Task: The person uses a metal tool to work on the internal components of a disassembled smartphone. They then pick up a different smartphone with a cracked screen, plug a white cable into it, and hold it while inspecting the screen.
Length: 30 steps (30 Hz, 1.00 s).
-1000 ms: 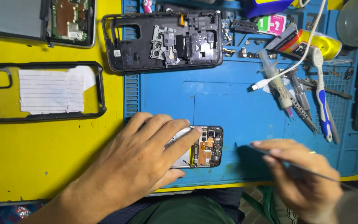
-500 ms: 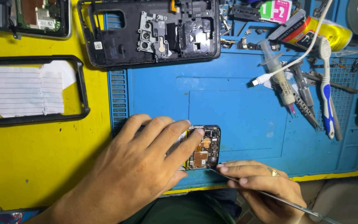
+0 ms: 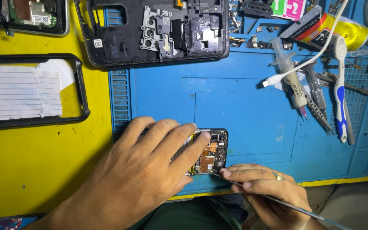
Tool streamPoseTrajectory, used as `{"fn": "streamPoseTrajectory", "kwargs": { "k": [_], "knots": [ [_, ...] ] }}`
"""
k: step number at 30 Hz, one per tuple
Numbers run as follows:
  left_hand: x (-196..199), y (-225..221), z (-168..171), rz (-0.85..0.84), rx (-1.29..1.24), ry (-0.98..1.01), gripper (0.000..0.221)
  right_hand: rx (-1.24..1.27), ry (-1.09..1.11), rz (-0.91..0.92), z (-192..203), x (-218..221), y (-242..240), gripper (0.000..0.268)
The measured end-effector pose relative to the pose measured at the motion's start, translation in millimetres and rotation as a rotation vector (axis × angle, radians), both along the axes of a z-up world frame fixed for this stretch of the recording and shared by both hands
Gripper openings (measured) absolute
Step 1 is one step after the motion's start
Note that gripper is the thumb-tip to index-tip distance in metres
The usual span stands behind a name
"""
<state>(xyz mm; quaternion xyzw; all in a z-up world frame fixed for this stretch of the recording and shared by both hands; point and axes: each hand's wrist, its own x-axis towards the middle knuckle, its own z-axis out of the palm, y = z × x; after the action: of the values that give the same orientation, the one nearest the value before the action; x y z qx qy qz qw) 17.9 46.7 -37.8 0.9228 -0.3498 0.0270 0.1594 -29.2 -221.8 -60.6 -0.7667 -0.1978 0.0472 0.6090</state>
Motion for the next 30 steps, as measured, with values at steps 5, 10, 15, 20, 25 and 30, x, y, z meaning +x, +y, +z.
{"fn": "streamPoseTrajectory", "kwargs": {
  "k": [5, 10, 15, 20, 25, 30],
  "knots": [
    [0.1, -0.2, 1.0, -0.001, 0.001, -0.007, 0.072, -0.012, 0.019, -0.002, 5.2, 1.3, 5.0, 0.021],
    [0.1, -0.7, 1.8, 0.001, 0.008, -0.013, 0.074, -0.08, -0.013, -0.013, 12.6, 4.0, 13.0, 0.014],
    [-0.4, -1.4, 1.7, 0.004, 0.021, -0.007, 0.073, -0.252, -0.189, 0.329, 8.5, 4.4, -15.0, 0.032],
    [-0.3, -2.2, 0.7, 0.004, 0.02, -0.018, 0.074, -0.38, -0.356, 0.3, 9.6, -2.1, -6.2, 0.021],
    [0.4, -2.6, 2.4, -0.001, 0.016, -0.016, 0.072, -0.493, -0.344, 0.293, 4.1, -11.8, -7.9, 0.028],
    [-0.2, -3.5, 2.4, 0.0, 0.031, -0.022, 0.072, -0.464, -0.48, 0.301, 4.6, -9.2, -0.9, 0.007]
  ]
}}
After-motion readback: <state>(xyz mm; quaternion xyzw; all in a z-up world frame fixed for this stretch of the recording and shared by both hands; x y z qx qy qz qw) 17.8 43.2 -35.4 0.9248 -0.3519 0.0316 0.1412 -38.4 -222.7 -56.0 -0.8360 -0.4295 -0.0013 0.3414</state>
